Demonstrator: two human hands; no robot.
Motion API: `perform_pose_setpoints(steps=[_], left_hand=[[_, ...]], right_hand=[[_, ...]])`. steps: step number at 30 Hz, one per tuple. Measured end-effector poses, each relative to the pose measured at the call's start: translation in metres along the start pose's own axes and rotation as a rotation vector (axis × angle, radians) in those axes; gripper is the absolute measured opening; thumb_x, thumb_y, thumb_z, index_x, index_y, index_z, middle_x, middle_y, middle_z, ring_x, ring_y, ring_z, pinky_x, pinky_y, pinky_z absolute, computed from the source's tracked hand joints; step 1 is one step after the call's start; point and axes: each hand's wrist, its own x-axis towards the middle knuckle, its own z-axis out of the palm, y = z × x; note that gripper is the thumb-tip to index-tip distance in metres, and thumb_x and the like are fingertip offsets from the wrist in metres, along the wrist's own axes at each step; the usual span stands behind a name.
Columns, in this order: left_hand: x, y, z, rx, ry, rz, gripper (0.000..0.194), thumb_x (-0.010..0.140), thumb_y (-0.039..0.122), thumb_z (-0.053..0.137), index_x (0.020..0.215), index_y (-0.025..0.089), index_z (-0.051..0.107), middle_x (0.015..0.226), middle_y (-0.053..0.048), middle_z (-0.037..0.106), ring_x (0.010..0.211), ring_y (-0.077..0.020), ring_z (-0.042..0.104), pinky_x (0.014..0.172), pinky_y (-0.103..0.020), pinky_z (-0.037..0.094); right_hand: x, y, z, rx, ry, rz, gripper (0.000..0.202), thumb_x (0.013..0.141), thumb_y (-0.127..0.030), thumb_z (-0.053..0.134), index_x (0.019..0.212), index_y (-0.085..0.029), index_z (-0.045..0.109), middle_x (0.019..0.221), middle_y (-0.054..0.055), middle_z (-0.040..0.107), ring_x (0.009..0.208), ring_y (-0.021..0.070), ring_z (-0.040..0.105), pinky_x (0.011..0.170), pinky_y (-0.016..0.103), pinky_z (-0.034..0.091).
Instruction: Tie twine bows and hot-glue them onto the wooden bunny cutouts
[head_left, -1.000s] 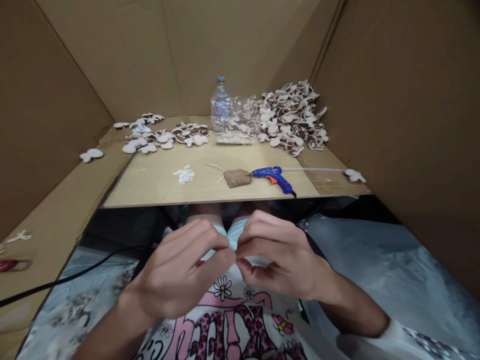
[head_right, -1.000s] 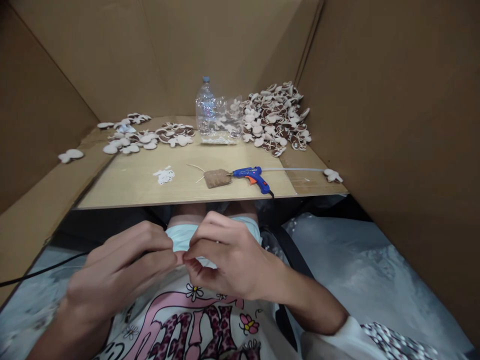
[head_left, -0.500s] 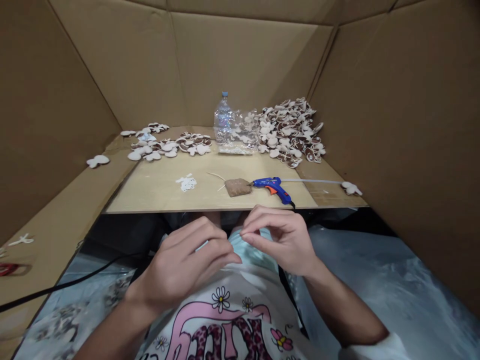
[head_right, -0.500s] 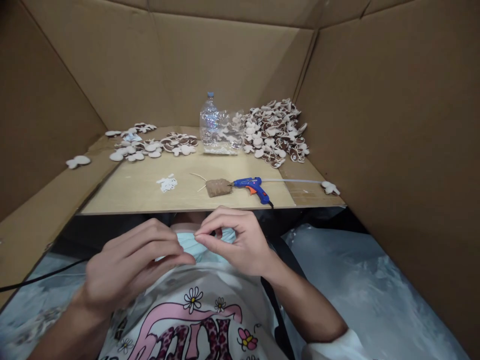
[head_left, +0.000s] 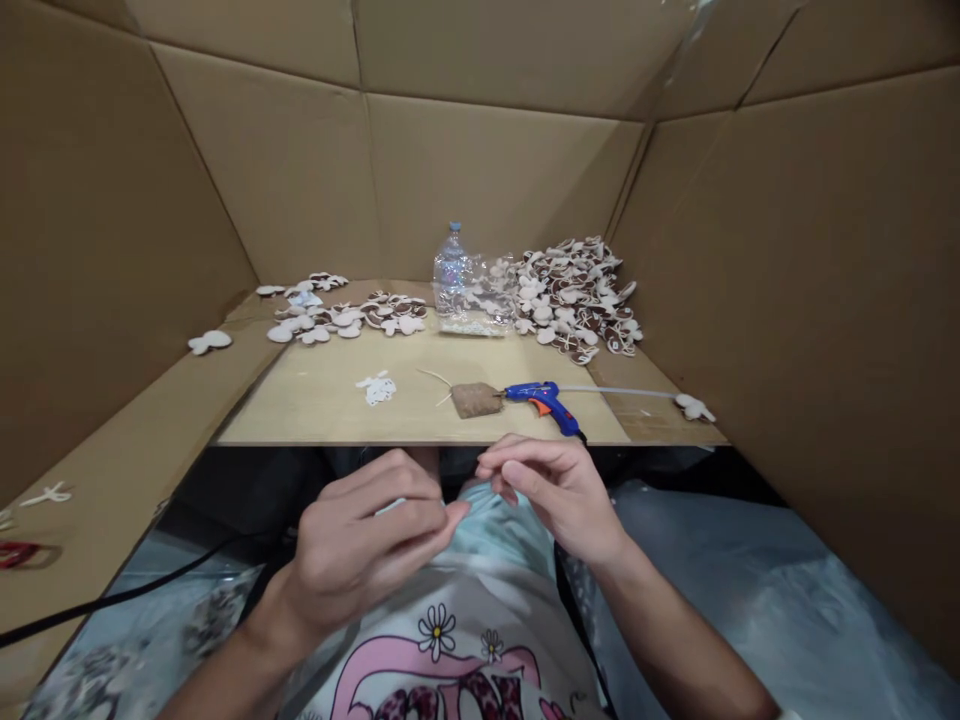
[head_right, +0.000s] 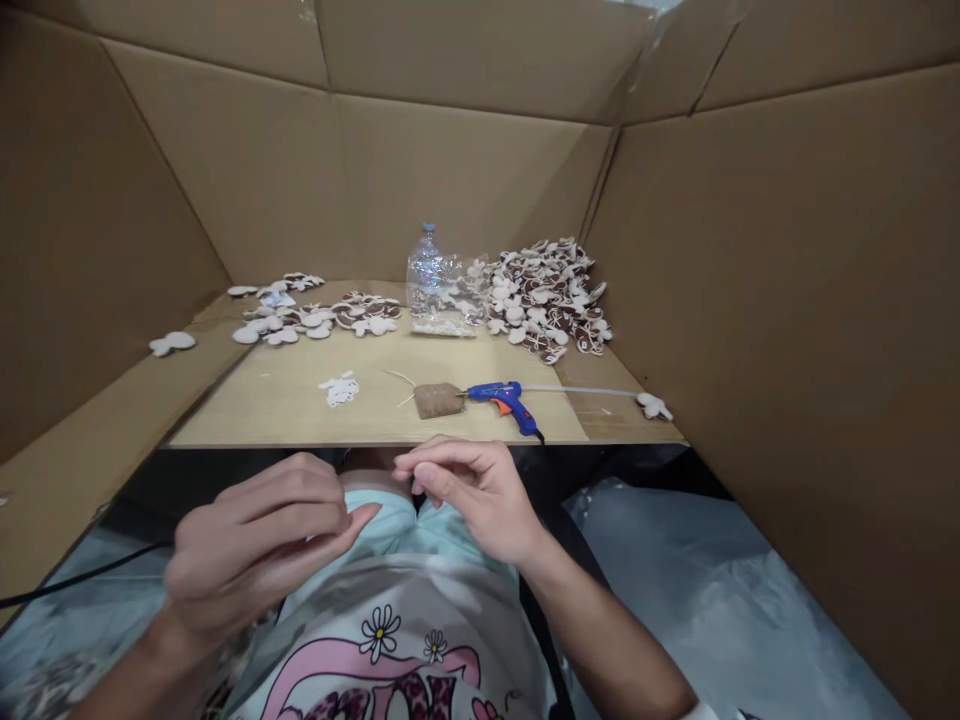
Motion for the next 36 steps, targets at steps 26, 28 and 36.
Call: perform_pose_setpoints(steps=[26, 28, 36], left_hand=[[-0.0052, 0.0018, -0.0021, 0.039, 0.001, 0.031, 0.020, 0.072, 0.001, 0.073, 0.075, 0.016, 0.060, 0.065, 0.001, 0.059, 0.059, -0.0108, 0.055, 0.055, -0.026, 0.051], [-0.0051, 0.0027, -0.0027, 0.026, -0.004, 0.020, 0.019, 0.073, 0.002, 0.073, 0.078, 0.016, 0.062, 0.067, 0.001, 0.060, 0.061, -0.0112, 0.057, 0.056, -0.026, 0.052], [-0.0040, 0.0026, -0.0022, 0.023, -0.012, 0.034, 0.019, 0.074, -0.001, 0.070, 0.075, 0.015, 0.059, 0.066, 0.001, 0.059, 0.060, -0.0102, 0.054, 0.055, -0.026, 0.051]], right_hand=[[-0.0003, 0.0003, 0.0025, 0.101, 0.003, 0.073, 0.009, 0.077, -0.018, 0.075, 0.086, -0.020, 0.073, 0.077, 0.001, 0.075, 0.064, 0.0076, 0.067, 0.058, 0.016, 0.052], [-0.0001, 0.0002, 0.0027, 0.092, 0.004, 0.075, 0.009, 0.077, -0.019, 0.075, 0.085, -0.020, 0.073, 0.076, 0.001, 0.075, 0.063, 0.0078, 0.066, 0.057, 0.016, 0.052], [0.0000, 0.0022, 0.0014, 0.037, 0.020, 0.103, 0.009, 0.078, -0.025, 0.075, 0.084, -0.019, 0.072, 0.072, 0.002, 0.074, 0.059, 0.0090, 0.063, 0.053, 0.019, 0.049]])
